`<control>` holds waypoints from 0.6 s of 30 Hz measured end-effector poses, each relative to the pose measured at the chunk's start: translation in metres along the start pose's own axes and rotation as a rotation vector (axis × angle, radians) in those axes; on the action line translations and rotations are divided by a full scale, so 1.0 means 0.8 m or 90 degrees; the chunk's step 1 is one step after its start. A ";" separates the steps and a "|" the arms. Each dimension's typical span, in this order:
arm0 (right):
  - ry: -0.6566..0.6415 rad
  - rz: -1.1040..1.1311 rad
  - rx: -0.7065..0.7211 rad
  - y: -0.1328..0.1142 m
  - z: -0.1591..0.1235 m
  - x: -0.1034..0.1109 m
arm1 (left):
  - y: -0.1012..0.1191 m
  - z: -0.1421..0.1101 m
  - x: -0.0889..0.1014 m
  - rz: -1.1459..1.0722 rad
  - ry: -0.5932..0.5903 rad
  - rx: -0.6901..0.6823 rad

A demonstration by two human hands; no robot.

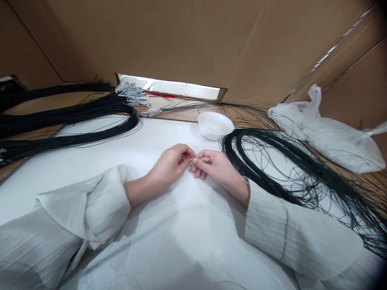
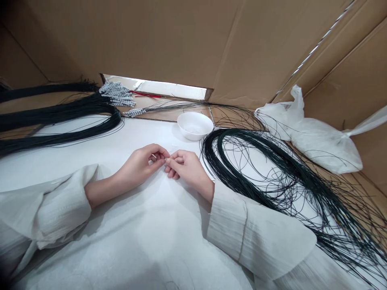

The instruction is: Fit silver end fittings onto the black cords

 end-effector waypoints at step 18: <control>-0.016 -0.002 0.055 -0.005 -0.003 -0.004 | 0.007 -0.004 0.000 0.014 -0.011 -0.010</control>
Point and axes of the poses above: each hand's wrist, its own z-axis towards the middle knuckle, its own x-axis out of the back of the hand, y = z × x, the point moved 9 cm from there along z, towards the middle knuckle, and after that the axes turned 5 degrees about -z, right-handed, at the moved point
